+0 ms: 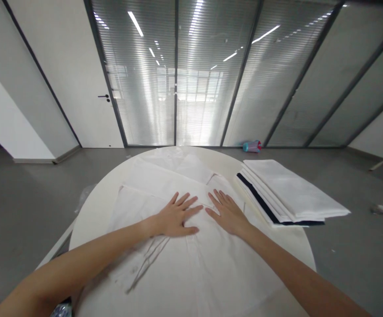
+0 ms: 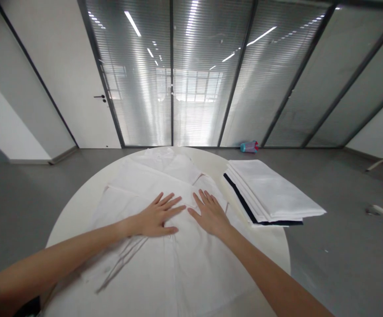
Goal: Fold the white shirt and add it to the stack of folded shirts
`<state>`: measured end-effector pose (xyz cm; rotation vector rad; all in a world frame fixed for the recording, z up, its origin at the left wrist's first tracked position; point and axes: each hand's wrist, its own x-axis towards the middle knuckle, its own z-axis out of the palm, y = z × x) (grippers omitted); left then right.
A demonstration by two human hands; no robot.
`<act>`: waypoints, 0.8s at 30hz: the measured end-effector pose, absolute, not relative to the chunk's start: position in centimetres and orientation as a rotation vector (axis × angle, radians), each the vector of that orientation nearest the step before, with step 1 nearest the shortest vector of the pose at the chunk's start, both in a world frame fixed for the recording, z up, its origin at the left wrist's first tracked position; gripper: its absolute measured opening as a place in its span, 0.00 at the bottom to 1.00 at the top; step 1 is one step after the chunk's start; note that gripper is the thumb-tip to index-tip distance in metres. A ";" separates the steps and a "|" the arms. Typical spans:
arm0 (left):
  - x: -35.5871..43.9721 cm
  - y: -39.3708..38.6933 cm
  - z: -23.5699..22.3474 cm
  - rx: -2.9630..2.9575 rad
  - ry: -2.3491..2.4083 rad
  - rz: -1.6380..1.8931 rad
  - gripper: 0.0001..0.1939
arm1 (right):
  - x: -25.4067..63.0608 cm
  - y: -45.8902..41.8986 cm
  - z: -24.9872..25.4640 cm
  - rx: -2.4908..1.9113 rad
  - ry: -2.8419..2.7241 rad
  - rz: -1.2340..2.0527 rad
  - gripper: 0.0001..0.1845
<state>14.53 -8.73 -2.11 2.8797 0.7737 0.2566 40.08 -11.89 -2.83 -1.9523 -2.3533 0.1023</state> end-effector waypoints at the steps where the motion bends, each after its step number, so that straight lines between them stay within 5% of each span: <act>1: 14.3 -8.6 -2.0 2.876 0.758 0.251 0.40 | 39.9 -12.1 -2.8 -1.961 -2.349 0.099 0.45; 16: 13.0 -9.3 -1.3 2.877 0.644 0.235 0.38 | 39.3 -13.7 -2.2 -1.937 -2.392 0.161 0.46; 21: 12.5 -10.9 -1.1 2.854 0.630 0.260 0.41 | 39.5 -13.0 1.0 -1.651 -2.635 0.199 0.35; 24: 12.3 -9.4 -0.3 2.703 0.613 0.336 0.32 | 38.8 -12.0 2.7 -1.563 -2.681 0.229 0.26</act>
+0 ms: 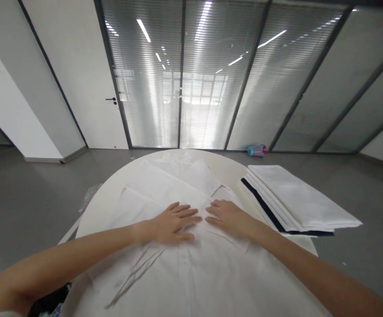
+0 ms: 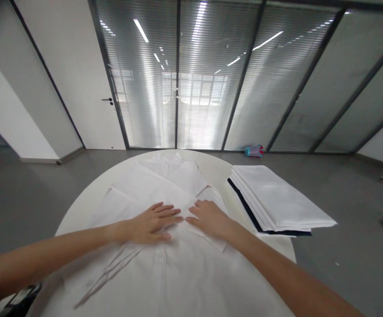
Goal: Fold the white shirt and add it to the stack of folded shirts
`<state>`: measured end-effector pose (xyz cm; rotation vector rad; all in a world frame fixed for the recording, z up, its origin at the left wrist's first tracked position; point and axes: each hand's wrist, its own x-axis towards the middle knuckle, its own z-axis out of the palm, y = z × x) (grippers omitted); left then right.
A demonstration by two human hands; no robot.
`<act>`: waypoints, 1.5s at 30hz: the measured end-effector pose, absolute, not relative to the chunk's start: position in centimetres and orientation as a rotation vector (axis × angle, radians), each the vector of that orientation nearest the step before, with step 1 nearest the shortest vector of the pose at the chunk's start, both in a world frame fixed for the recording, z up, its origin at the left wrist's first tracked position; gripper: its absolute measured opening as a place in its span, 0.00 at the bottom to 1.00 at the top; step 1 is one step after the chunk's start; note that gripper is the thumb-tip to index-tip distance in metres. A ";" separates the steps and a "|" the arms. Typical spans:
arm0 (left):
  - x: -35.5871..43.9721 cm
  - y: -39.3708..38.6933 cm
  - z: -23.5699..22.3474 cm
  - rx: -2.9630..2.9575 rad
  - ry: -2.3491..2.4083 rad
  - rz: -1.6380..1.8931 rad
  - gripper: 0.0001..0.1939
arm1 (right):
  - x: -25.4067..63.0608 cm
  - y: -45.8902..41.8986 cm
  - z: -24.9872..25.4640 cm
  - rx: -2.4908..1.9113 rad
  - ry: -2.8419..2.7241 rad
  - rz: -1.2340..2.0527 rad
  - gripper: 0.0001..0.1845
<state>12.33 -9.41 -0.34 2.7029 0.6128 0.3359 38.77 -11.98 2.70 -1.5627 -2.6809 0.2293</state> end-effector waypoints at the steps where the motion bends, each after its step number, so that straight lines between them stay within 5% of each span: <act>1: 12.4 -8.0 0.0 2.602 0.664 0.417 0.28 | 38.4 -11.3 3.1 -1.537 -2.680 0.263 0.24; 7: 12.5 7.1 1.7 1.619 1.238 1.008 0.12 | 35.7 -4.7 4.0 -1.520 -2.514 0.452 0.18; 16: 11.7 19.2 -1.0 1.083 1.251 1.254 0.39 | 31.3 3.7 0.8 -1.289 -2.262 0.800 0.12; 21: 12.0 21.6 -2.6 1.030 1.206 1.326 0.44 | 30.5 7.1 -0.3 -1.303 -1.883 1.137 0.11; 24: 12.0 22.1 -3.2 1.100 1.205 1.359 0.36 | 30.6 9.7 -0.1 -1.345 -1.555 1.210 0.15; 28: 11.2 21.5 -3.5 1.320 1.209 1.361 0.13 | 31.6 13.3 0.0 -1.366 -1.177 1.072 0.37; 31: 10.1 20.5 -3.4 1.540 1.231 1.335 0.04 | 32.5 15.4 -0.3 -1.369 -1.119 0.947 0.45; 36: 9.5 19.2 -3.5 1.823 1.289 1.285 0.10 | 32.6 17.3 -1.0 -1.473 -1.178 0.930 0.31; 42: 9.6 19.0 -3.9 1.965 1.370 1.240 0.11 | 32.7 16.8 -1.9 -1.750 -1.353 0.489 0.11; 45: 9.5 19.3 -4.1 1.994 1.429 1.222 0.13 | 33.2 15.9 -2.3 -1.830 -1.447 0.437 0.12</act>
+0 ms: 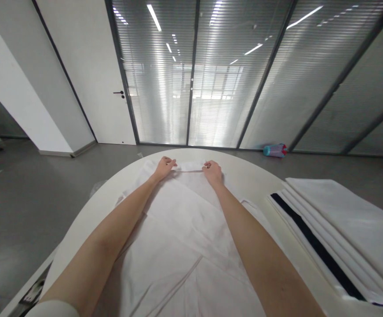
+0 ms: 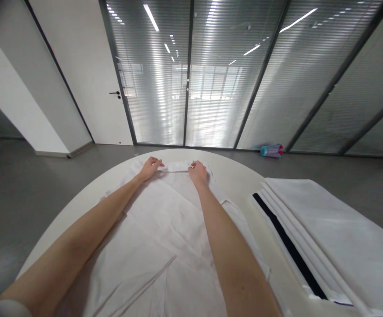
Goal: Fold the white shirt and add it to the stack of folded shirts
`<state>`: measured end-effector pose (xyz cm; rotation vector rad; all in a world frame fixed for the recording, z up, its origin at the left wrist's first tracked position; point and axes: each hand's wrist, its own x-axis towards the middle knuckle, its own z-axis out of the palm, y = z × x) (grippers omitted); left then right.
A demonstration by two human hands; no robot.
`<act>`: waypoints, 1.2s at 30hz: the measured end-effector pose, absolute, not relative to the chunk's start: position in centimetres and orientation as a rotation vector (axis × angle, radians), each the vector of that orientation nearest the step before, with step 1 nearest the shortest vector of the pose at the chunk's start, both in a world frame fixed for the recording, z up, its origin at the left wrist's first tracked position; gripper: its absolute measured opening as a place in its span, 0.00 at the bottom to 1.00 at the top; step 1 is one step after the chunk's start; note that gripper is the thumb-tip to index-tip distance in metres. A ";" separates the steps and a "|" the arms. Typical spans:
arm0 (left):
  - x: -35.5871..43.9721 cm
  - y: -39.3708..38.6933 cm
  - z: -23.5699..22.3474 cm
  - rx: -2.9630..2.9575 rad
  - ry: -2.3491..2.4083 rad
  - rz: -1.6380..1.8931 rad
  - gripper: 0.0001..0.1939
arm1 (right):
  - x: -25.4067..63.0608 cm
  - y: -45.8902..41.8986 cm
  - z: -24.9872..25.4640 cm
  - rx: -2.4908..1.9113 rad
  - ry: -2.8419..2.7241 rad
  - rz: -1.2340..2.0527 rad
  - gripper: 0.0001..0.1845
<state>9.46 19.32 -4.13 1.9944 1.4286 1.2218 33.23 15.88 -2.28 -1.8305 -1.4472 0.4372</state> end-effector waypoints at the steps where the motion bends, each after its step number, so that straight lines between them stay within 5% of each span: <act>1: 9.4 19.5 -4.2 2.008 1.446 1.218 0.11 | 33.3 15.6 -2.3 -1.867 -1.493 0.419 0.13; 8: 9.6 20.4 -5.1 2.120 1.513 1.223 0.08 | 32.0 14.3 -2.3 -2.041 -1.770 0.068 0.13; 20: 9.9 19.0 -4.4 2.336 1.725 1.273 0.09 | 31.8 14.8 -2.7 -1.995 -1.732 0.214 0.14; 31: 12.8 16.9 -4.7 2.736 1.487 0.372 0.27 | 31.0 13.7 -2.1 -1.970 -1.880 -0.306 0.21; 36: 12.7 16.8 -4.5 2.693 1.537 0.314 0.29 | 30.0 14.1 -3.0 -1.813 -2.250 -0.123 0.37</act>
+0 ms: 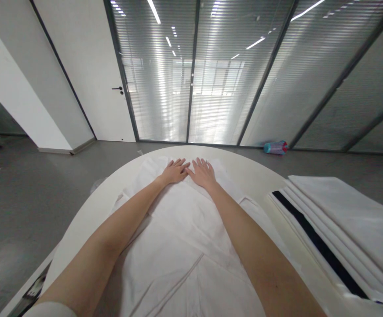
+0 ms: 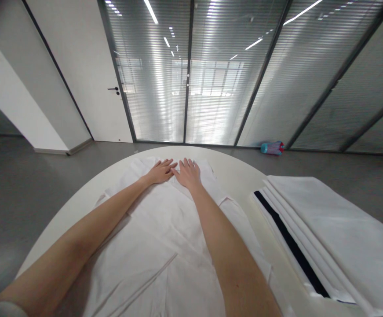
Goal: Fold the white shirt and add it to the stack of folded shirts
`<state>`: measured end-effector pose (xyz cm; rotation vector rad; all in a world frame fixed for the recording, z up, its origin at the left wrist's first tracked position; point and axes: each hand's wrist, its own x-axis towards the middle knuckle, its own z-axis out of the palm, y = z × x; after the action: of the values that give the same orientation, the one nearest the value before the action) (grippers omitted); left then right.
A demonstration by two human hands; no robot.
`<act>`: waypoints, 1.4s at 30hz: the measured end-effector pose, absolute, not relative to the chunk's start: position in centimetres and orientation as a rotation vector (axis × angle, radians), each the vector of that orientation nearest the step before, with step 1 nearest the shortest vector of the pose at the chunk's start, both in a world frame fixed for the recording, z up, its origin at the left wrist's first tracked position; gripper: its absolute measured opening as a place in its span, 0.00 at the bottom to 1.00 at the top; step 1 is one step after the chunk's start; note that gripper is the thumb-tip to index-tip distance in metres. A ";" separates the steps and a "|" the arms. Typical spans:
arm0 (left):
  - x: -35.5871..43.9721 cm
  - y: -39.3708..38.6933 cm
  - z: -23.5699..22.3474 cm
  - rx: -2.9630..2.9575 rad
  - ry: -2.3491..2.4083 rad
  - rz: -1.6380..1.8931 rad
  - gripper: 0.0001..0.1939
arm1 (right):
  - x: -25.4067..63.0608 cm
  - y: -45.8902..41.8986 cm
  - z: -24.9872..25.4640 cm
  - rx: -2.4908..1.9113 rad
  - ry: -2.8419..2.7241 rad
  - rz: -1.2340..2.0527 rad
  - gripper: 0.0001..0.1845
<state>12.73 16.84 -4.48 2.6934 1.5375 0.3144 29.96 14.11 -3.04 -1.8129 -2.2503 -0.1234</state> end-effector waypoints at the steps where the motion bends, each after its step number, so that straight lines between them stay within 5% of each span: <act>1: 12.8 16.8 -4.4 2.669 1.577 0.309 0.31 | 29.9 14.2 -3.3 -1.849 -2.294 -0.043 0.39; 7: 13.1 16.6 -4.0 2.388 1.921 0.261 0.35 | 30.1 14.4 -3.8 -1.987 -2.275 0.129 0.46; 13: 12.8 15.9 -3.6 2.551 1.880 0.389 0.28 | 32.4 14.4 -2.7 -1.904 -2.142 -0.190 0.28; 19: 15.6 14.1 -3.3 2.843 1.102 0.414 0.26 | 34.9 14.7 -2.7 -1.967 -2.053 -0.275 0.24; 28: 16.8 13.6 -3.6 2.735 1.092 0.367 0.29 | 34.4 14.2 -2.7 -1.967 -1.856 -0.289 0.17; 36: 17.0 13.5 -3.6 2.725 1.125 0.308 0.36 | 34.5 14.4 -3.2 -1.934 -1.647 -0.367 0.15; 42: 15.7 14.8 -3.4 2.665 1.403 0.627 0.26 | 34.2 14.4 -2.7 -1.854 -1.703 -0.323 0.21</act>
<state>15.70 14.81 -3.35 2.6645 1.4031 0.6271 34.23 14.45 -2.72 -1.8537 -1.7028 -0.3229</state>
